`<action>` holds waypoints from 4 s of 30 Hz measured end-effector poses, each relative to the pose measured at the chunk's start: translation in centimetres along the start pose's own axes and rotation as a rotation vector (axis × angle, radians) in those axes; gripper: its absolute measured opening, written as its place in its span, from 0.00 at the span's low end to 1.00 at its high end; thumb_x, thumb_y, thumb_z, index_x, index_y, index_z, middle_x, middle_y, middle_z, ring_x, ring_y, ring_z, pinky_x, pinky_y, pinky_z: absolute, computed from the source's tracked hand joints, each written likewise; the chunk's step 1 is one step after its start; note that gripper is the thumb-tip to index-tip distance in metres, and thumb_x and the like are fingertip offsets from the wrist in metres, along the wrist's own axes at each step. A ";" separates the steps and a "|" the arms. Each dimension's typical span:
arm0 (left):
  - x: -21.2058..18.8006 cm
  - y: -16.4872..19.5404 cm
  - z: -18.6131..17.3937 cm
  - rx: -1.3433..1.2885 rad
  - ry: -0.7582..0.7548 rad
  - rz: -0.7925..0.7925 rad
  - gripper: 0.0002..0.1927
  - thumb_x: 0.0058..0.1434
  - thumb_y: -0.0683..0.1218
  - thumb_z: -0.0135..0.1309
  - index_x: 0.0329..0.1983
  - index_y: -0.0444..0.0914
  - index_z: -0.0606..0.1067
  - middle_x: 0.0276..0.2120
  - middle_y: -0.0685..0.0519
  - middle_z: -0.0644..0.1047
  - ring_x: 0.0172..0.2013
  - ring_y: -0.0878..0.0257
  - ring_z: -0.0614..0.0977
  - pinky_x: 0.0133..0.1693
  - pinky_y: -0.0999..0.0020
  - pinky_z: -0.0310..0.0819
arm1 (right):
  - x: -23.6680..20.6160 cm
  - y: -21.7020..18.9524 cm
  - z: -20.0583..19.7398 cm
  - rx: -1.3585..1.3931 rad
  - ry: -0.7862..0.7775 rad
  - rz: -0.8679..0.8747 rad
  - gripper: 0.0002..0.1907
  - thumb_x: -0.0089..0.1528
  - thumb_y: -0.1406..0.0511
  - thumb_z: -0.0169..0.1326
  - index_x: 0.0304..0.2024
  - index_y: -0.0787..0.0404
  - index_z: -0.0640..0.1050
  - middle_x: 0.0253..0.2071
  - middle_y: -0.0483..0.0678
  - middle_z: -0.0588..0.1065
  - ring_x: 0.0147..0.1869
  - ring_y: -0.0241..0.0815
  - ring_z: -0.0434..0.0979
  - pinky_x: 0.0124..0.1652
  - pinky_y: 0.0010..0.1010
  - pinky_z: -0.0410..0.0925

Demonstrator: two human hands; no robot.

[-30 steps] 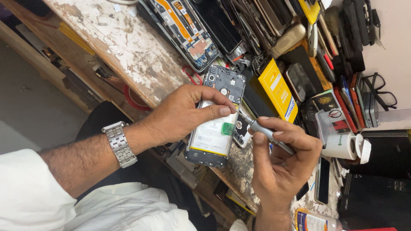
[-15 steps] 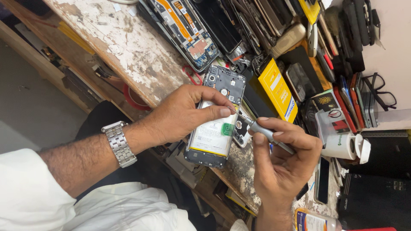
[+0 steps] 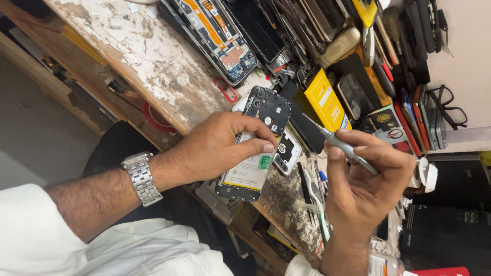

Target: The person assembles a smartphone by placing the back cover onto the chassis and securing it with a screwdriver. They then attach a screen protector to the front display.

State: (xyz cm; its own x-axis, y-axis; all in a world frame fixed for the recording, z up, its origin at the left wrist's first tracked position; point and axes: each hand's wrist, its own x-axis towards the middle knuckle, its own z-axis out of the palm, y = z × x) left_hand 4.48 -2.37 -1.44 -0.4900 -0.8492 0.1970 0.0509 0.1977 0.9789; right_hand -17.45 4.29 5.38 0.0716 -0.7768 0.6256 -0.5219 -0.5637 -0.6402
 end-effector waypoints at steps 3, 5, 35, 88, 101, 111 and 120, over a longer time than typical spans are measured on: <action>0.0 0.3 0.0 0.017 -0.014 -0.033 0.12 0.61 0.53 0.58 0.40 0.42 0.84 0.34 0.56 0.86 0.37 0.67 0.87 0.43 0.69 0.80 | 0.3 0.9 0.0 -0.014 -0.028 -0.017 0.18 0.69 0.81 0.55 0.50 0.64 0.61 0.54 0.61 0.73 0.55 0.39 0.79 0.54 0.27 0.77; 0.1 0.4 -0.1 0.029 -0.012 -0.039 0.12 0.61 0.53 0.58 0.40 0.43 0.84 0.34 0.56 0.86 0.37 0.67 0.87 0.43 0.68 0.79 | 0.2 1.4 0.1 -0.034 -0.051 -0.018 0.18 0.70 0.81 0.56 0.49 0.64 0.61 0.54 0.60 0.74 0.54 0.38 0.78 0.52 0.24 0.76; 0.3 0.1 -0.5 0.097 -0.097 -0.052 0.13 0.62 0.54 0.56 0.41 0.43 0.84 0.26 0.56 0.84 0.28 0.67 0.85 0.36 0.68 0.79 | 0.9 1.4 1.2 -0.094 -0.155 0.059 0.18 0.68 0.81 0.56 0.50 0.65 0.62 0.52 0.61 0.75 0.56 0.40 0.79 0.54 0.25 0.75; 0.0 0.0 -0.2 0.003 -0.052 0.055 0.11 0.62 0.50 0.57 0.40 0.40 0.83 0.31 0.54 0.86 0.34 0.66 0.87 0.41 0.69 0.79 | 8.3 -5.1 2.5 -0.539 -0.490 -0.115 0.13 0.64 0.74 0.56 0.50 0.68 0.68 0.42 0.57 0.75 0.42 0.48 0.80 0.41 0.35 0.73; 0.0 -0.6 -0.4 -0.178 -0.030 -0.097 0.13 0.65 0.52 0.54 0.45 0.42 0.84 0.33 0.56 0.86 0.34 0.70 0.86 0.38 0.73 0.81 | 4.8 -3.9 1.7 -0.247 -0.167 0.038 0.13 0.70 0.78 0.56 0.53 0.69 0.66 0.53 0.61 0.73 0.48 0.44 0.81 0.50 0.25 0.77; 1.1 -2.0 -0.3 -0.580 0.021 -0.090 0.17 0.69 0.52 0.53 0.46 0.34 0.81 0.40 0.53 0.85 0.39 0.70 0.85 0.40 0.73 0.83 | -2.2 -3.1 3.2 -0.090 0.048 0.025 0.18 0.67 0.79 0.55 0.51 0.64 0.61 0.53 0.61 0.72 0.58 0.45 0.79 0.51 0.26 0.77; 0.8 -1.5 -0.2 -0.556 0.015 -0.086 0.16 0.68 0.51 0.53 0.47 0.34 0.81 0.40 0.52 0.85 0.39 0.71 0.85 0.40 0.74 0.83 | -2.5 -2.5 3.7 -0.167 -0.048 -0.021 0.20 0.67 0.80 0.57 0.52 0.65 0.62 0.52 0.61 0.73 0.58 0.45 0.78 0.54 0.27 0.75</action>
State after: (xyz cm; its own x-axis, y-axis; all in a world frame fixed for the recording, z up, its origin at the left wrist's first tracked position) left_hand 4.14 -3.47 -2.71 -0.5006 -0.8584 0.1119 0.4640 -0.1569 0.8718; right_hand -13.13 6.58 3.79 0.1222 -0.7800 0.6137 -0.6533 -0.5287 -0.5420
